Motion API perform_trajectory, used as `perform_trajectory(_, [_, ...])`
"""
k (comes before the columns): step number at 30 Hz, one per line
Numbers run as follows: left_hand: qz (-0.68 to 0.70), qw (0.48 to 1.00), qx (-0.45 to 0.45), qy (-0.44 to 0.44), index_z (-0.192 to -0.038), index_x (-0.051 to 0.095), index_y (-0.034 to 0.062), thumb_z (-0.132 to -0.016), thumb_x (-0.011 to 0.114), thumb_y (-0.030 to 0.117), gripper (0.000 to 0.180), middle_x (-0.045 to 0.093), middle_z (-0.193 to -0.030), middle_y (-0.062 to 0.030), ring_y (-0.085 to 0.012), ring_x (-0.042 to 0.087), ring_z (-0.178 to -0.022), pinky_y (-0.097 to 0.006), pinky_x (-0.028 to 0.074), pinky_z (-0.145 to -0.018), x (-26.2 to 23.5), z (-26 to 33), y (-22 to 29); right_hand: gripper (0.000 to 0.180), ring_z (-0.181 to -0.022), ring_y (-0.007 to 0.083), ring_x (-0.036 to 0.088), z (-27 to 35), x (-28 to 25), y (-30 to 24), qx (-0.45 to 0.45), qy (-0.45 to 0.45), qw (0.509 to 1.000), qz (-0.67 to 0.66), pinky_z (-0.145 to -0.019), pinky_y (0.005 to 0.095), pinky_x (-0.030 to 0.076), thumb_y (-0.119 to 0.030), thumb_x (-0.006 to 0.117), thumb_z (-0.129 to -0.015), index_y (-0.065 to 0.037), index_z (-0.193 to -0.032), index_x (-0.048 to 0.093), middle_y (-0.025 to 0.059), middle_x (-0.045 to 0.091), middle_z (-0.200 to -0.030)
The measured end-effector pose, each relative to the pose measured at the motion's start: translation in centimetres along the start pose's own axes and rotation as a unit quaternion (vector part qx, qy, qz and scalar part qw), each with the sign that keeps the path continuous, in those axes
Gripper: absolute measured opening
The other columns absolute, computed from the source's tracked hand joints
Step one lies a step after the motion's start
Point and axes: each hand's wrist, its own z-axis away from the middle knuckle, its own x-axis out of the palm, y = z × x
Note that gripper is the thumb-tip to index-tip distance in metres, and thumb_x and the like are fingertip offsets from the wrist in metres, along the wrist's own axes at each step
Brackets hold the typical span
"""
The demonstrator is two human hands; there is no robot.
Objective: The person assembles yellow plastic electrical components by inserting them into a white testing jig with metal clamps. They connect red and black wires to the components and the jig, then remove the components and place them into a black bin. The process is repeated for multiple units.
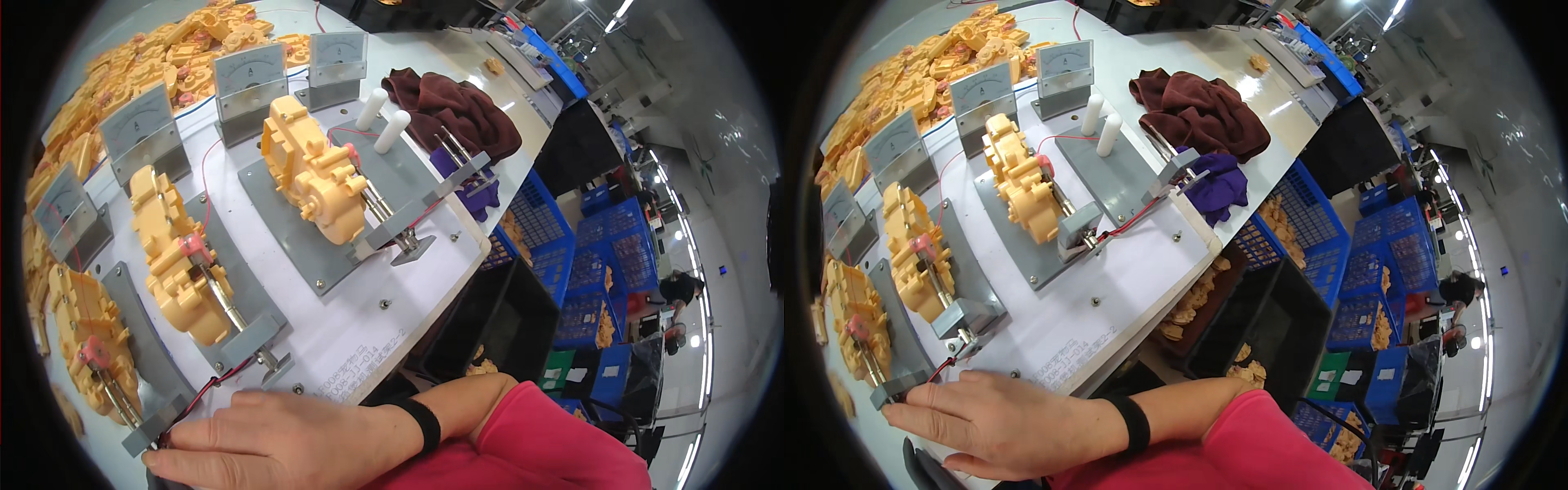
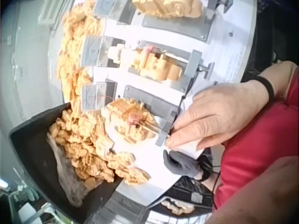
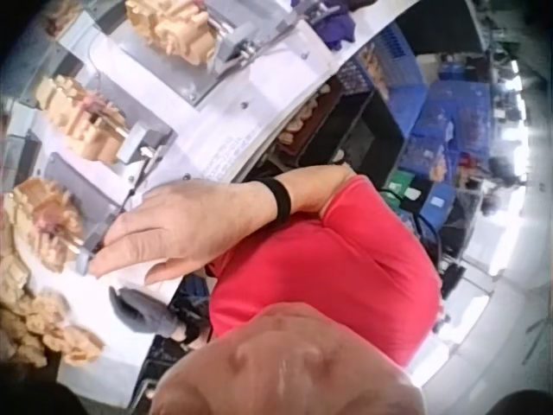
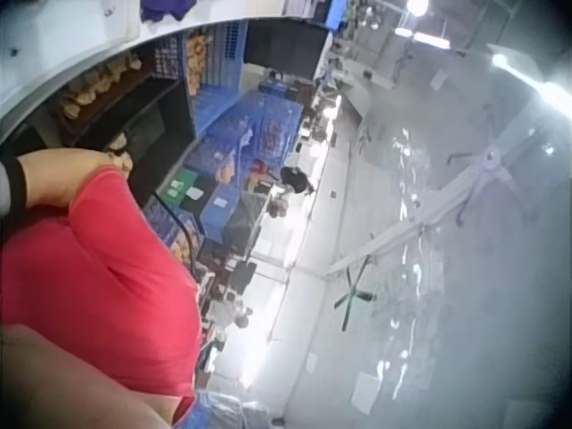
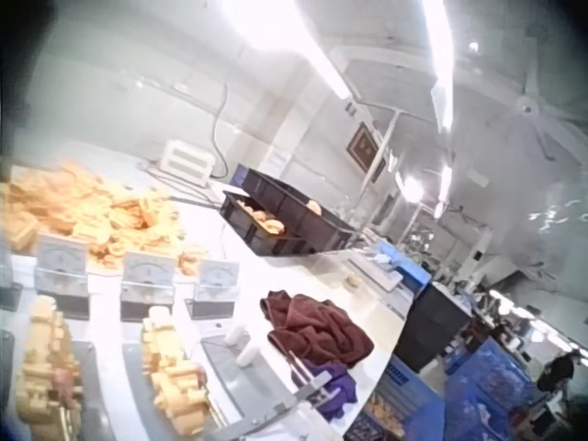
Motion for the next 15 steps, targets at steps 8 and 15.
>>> perform_trajectory(8, [-0.003, 1.000, 0.007, -0.027, -0.121, 0.062, -0.0081, -0.100, 0.060, 0.009, 0.028, 0.066, -0.112, -0.0207, -0.0243, 0.062, -0.098, -0.034, 0.051, -0.087, -0.1, -0.1, 0.0, 0.071, -0.090, 0.0315, 0.061, -0.6, -0.8, -1.0, 0.038, -0.052, 0.998, -0.011, -0.079, 0.0388, 0.052, -0.013, 0.073, -0.081, -0.003, -0.145, 0.042, 0.0150, 0.056, -0.122])
perform_trajectory(15, [0.014, 0.999, 0.038, -0.026, -0.123, 0.061, -0.0077, -0.100, 0.059, 0.009, 0.028, 0.065, -0.107, -0.0163, -0.0205, 0.059, -0.091, -0.031, 0.050, -0.083, -0.5, -0.2, -1.2, 0.070, -0.092, 0.0362, 0.061, -0.9, -1.0, -0.9, 0.049, -0.064, 0.995, -0.058, -0.081, 0.0417, 0.052, -0.011, 0.071, -0.083, -0.004, -0.145, 0.040, 0.0162, 0.057, -0.120])
